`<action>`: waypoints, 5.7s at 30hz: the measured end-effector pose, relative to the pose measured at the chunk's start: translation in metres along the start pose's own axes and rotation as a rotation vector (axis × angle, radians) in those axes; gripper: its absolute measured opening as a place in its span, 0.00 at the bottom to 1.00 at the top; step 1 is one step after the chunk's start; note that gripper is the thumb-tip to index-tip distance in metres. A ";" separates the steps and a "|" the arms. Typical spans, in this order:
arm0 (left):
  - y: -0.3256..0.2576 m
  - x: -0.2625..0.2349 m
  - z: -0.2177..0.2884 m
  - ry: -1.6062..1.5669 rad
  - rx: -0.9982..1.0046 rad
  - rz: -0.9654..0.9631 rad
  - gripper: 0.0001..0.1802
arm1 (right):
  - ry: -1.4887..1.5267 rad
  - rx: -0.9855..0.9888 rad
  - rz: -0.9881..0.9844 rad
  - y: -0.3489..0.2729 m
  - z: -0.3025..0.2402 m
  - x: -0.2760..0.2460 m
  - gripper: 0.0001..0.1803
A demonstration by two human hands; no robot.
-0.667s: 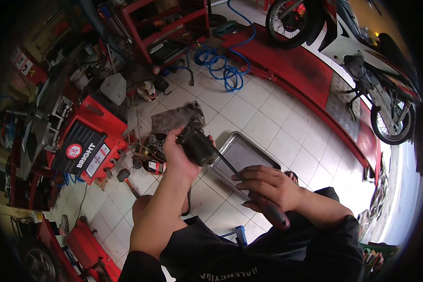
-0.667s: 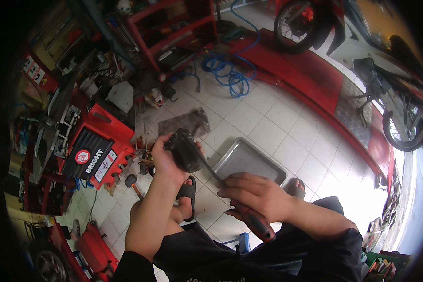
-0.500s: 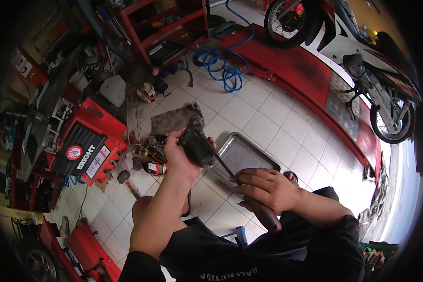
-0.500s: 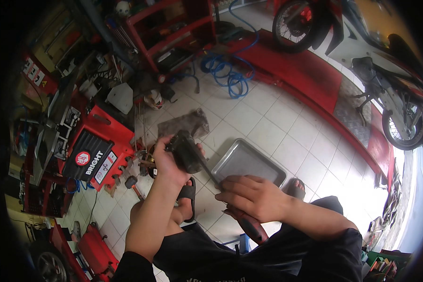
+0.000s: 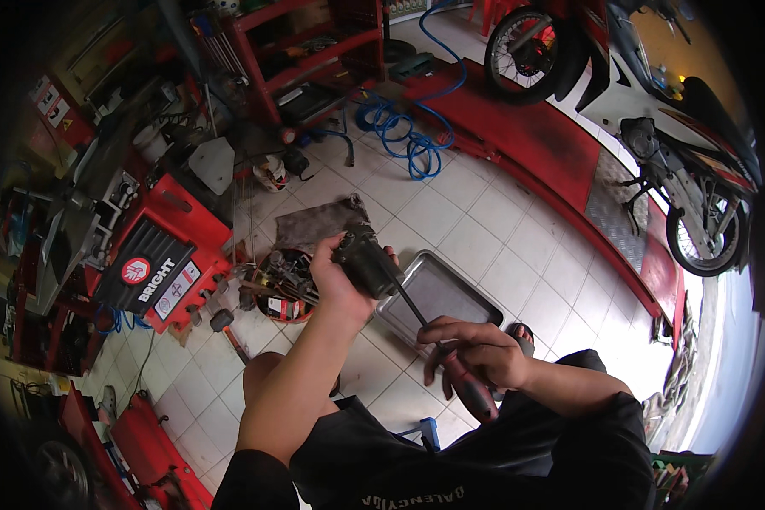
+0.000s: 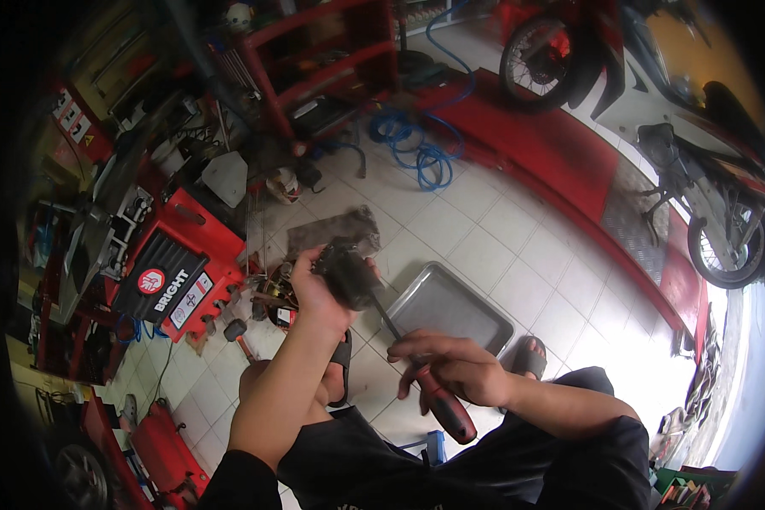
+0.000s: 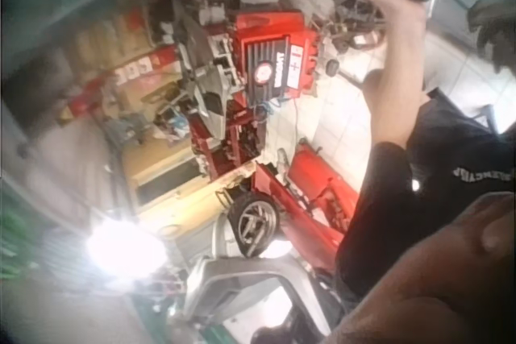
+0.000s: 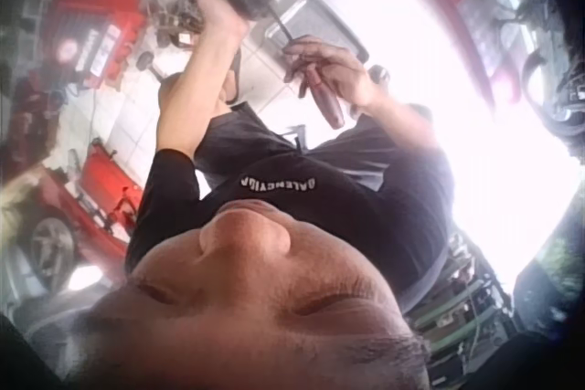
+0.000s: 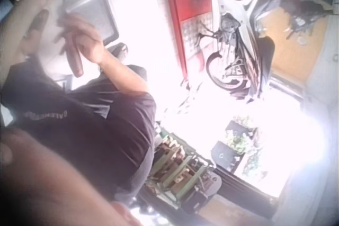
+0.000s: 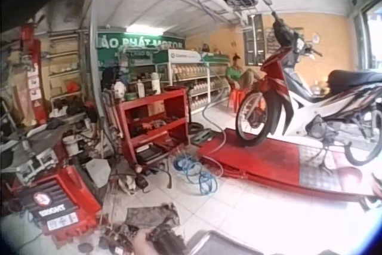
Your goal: The person uses a screwdriver to pry and remove components from a cylindrical mechanical part, placing the removed pieces into a metal tray. The person repeatedly adjusts the part and uses the tool to separate internal components.
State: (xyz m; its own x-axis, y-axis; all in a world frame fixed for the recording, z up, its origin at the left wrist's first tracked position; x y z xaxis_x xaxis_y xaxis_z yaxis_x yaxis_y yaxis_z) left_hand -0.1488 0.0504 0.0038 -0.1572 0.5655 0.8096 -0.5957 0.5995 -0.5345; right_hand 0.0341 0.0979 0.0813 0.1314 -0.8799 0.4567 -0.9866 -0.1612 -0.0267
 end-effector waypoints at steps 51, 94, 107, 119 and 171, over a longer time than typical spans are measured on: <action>0.016 -0.002 -0.005 0.342 0.477 0.032 0.14 | -0.168 -0.017 -0.003 0.035 0.020 0.053 0.30; -0.015 -0.016 0.038 0.215 0.272 0.159 0.32 | 0.041 0.325 0.792 -0.053 0.156 -0.332 0.07; -0.035 -0.041 0.068 0.113 0.191 0.188 0.37 | -0.007 0.127 1.162 -0.154 0.051 -0.187 0.14; -0.028 -0.123 0.148 0.061 0.373 0.302 0.46 | -0.293 -0.065 0.713 0.046 0.037 -0.062 0.07; 0.023 -0.040 0.029 -0.199 0.263 0.256 0.32 | -0.017 -0.071 0.803 0.057 0.051 -0.149 0.14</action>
State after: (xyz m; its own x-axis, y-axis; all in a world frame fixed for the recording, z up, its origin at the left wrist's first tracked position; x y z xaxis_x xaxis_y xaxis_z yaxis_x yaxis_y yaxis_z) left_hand -0.1792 0.0252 -0.0337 -0.4604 0.5418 0.7032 -0.6944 0.2738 -0.6655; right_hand -0.0365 0.1975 -0.0338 -0.6198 -0.7216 0.3083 -0.7839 0.5518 -0.2845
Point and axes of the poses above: each hand's wrist, its own y-axis towards the middle knuckle, its own x-axis out of the palm, z = x × y, the point moved 10 cm from there along y, towards the middle knuckle, and after that the axes turned 4 degrees about -y, right-handed, at the moved point
